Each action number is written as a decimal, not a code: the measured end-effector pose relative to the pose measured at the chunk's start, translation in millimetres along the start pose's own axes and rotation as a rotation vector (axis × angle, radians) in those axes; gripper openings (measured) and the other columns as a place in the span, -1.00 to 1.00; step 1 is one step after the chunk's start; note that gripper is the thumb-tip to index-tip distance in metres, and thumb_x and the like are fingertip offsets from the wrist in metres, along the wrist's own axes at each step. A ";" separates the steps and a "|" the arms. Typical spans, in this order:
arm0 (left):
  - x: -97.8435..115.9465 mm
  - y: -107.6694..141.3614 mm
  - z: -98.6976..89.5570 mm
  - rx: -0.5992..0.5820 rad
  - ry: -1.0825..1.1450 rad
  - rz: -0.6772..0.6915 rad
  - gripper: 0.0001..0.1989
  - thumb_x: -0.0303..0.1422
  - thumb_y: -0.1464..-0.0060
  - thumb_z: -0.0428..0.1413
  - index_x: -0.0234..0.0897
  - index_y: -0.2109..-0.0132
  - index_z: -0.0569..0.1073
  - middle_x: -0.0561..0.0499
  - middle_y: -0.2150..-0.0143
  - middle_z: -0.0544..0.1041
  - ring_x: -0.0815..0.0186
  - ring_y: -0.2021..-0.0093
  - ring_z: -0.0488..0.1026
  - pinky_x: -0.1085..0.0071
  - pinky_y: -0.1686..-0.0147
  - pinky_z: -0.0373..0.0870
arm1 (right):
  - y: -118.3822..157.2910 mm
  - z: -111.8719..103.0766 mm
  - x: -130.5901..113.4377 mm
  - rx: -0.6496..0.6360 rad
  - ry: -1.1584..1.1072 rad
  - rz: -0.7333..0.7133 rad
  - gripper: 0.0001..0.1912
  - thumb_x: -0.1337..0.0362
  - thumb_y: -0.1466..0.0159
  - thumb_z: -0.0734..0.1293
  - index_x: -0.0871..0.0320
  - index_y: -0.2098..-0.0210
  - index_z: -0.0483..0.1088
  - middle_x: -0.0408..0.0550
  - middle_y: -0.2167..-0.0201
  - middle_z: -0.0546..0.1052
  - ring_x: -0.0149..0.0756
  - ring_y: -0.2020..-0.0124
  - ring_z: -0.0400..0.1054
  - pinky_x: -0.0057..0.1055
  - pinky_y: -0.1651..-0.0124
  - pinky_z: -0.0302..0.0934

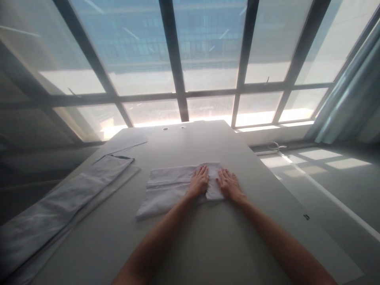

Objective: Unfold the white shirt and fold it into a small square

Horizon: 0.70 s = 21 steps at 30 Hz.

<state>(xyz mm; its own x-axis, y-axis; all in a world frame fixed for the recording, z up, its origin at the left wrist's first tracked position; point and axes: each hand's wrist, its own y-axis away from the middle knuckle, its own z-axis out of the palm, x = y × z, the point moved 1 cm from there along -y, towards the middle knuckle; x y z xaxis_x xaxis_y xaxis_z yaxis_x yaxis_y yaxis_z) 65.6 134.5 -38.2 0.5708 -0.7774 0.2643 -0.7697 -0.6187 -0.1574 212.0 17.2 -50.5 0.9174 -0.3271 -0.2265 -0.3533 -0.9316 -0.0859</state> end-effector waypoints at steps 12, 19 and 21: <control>1.0 0.7 -1.3 0.029 0.007 0.000 -0.44 -0.31 -0.43 -0.19 -0.32 -0.49 0.20 -0.15 -0.53 0.13 0.00 -0.53 0.03 -0.10 -0.46 -0.03 | -28.0 -22.8 -9.8 0.175 -0.171 0.173 -0.37 0.21 -0.51 -0.07 0.29 -0.45 0.18 0.19 -0.49 0.13 -0.10 -0.52 -0.08 -0.06 -0.49 -0.13; -23.8 -7.3 -8.2 0.045 -0.051 -0.099 -0.47 -0.29 -0.45 -0.17 -0.17 -0.47 0.24 -0.15 -0.50 0.21 -0.07 -0.52 0.03 -0.29 -0.41 -0.04 | -42.4 2.5 -69.2 0.044 -0.094 0.026 -0.38 0.19 -0.51 0.01 0.27 -0.49 0.11 0.23 -0.51 0.07 0.00 -0.53 -0.13 0.09 -0.49 -0.23; -30.6 -9.2 -10.7 0.050 -0.054 -0.142 -0.46 -0.26 -0.45 -0.17 -0.17 -0.47 0.25 -0.13 -0.51 0.20 -0.09 -0.52 0.02 -0.31 -0.41 -0.06 | -41.1 8.8 -67.1 0.078 -0.084 0.015 -0.38 0.13 -0.51 0.04 0.21 -0.48 0.13 0.20 -0.51 0.09 0.02 -0.52 -0.10 0.10 -0.49 -0.23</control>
<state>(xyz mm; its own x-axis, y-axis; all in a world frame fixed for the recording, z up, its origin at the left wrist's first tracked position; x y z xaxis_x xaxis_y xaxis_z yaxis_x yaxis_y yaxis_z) 52.2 165.2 -34.7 0.6884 -0.6860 0.2355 -0.6660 -0.7265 -0.1695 163.3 78.9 -40.3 0.8946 -0.3232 -0.3087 -0.3830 -0.9104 -0.1567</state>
